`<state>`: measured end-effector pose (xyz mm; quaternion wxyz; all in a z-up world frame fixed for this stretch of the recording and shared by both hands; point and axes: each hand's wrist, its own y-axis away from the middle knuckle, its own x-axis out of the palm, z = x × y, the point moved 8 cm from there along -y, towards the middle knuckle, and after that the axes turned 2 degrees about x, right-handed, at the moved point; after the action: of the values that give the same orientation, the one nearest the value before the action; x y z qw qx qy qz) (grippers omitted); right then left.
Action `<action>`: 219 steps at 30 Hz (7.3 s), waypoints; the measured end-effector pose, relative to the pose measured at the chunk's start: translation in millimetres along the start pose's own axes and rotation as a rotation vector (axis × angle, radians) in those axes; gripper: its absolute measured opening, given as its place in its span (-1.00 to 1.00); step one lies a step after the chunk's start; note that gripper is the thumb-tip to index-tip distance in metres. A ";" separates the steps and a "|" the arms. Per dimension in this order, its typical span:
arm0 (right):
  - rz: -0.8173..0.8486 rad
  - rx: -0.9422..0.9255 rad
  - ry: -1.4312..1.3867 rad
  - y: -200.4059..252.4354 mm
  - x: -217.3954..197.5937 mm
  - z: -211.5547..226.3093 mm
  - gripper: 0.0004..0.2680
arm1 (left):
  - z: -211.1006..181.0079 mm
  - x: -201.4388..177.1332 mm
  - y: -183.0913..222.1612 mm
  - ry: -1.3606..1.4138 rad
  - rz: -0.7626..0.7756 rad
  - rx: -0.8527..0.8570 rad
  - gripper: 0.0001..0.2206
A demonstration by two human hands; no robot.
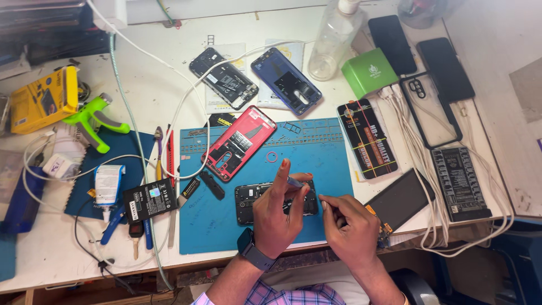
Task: The person performs a mobile phone repair by hand, manipulating internal components, using a small tool to work on the device's chassis, and eventually aligning and pressing a red back panel onto the phone body.
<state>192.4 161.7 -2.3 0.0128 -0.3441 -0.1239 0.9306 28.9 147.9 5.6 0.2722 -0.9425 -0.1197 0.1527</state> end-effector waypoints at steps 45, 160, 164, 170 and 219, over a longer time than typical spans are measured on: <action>0.011 0.037 -0.031 3.6 0.8 -12.1 -0.89 | -45.3 11.6 -63.6 0.128 0.395 0.033 -0.56; 0.024 0.111 -0.016 -5.0 2.7 -2.9 -0.89 | -17.6 -46.4 -33.9 0.094 0.016 0.052 -0.60; 0.007 0.032 0.021 -0.8 3.5 4.4 -0.89 | 7.5 -89.4 -26.7 -0.118 -0.216 -0.088 -0.57; -0.016 0.034 0.029 2.5 4.8 0.7 -0.88 | 24.7 -76.8 -48.0 -0.173 -0.169 -0.044 -0.54; 0.042 0.098 -0.061 -1.3 3.3 -12.8 -0.90 | -4.8 -11.3 37.2 0.177 0.004 -0.042 -0.34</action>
<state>198.1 166.2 -13.5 0.0063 -0.3171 -0.0711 0.9457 25.4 111.5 -8.4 0.2614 -0.9581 -0.0964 0.0669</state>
